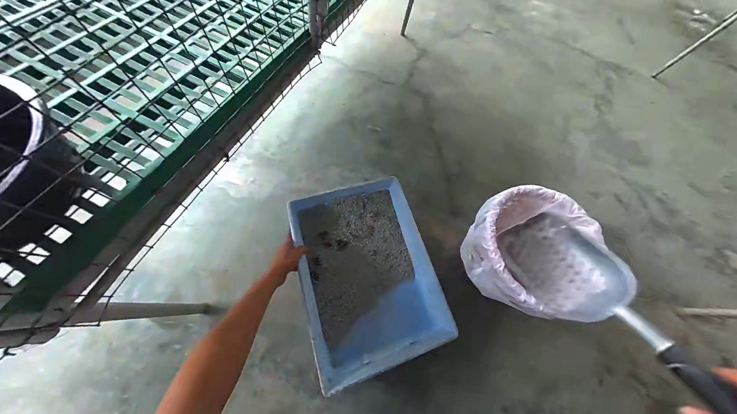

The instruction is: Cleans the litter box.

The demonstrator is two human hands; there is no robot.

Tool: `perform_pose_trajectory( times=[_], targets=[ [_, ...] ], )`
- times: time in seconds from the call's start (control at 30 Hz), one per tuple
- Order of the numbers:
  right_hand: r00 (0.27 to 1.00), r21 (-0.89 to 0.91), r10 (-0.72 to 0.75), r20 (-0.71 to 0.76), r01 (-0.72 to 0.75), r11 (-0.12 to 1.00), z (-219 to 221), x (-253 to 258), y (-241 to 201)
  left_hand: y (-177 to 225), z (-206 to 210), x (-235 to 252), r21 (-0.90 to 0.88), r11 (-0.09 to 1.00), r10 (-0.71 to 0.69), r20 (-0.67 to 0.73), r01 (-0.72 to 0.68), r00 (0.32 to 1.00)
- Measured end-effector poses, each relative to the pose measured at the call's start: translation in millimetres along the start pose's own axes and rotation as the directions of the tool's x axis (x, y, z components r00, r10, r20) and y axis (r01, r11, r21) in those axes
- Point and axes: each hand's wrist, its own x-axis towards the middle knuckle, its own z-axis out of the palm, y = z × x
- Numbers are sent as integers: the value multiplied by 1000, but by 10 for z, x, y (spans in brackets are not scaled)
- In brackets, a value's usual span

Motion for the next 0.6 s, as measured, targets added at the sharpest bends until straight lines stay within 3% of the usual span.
perform_pose_trajectory(
  times=[0.2, 0.3, 0.4, 0.6],
  targets=[
    [920, 370, 42, 389, -198, 908, 1654, 14, -311, 142, 32, -518, 60, 964, 261, -29, -259, 965],
    [887, 400, 106, 448, -306, 864, 2319, 195, -293, 179, 66, -911, 95, 942, 327, -52, -322, 943],
    [935, 462, 76, 347, -241, 854, 2531, 366, -360, 204, 120, -1284, 138, 919, 382, -70, -371, 921],
    [993, 601, -122, 5, 94, 794, 2656, 761, -815, 193, 174, -1469, 184, 885, 446, -77, -427, 892]
  ],
)
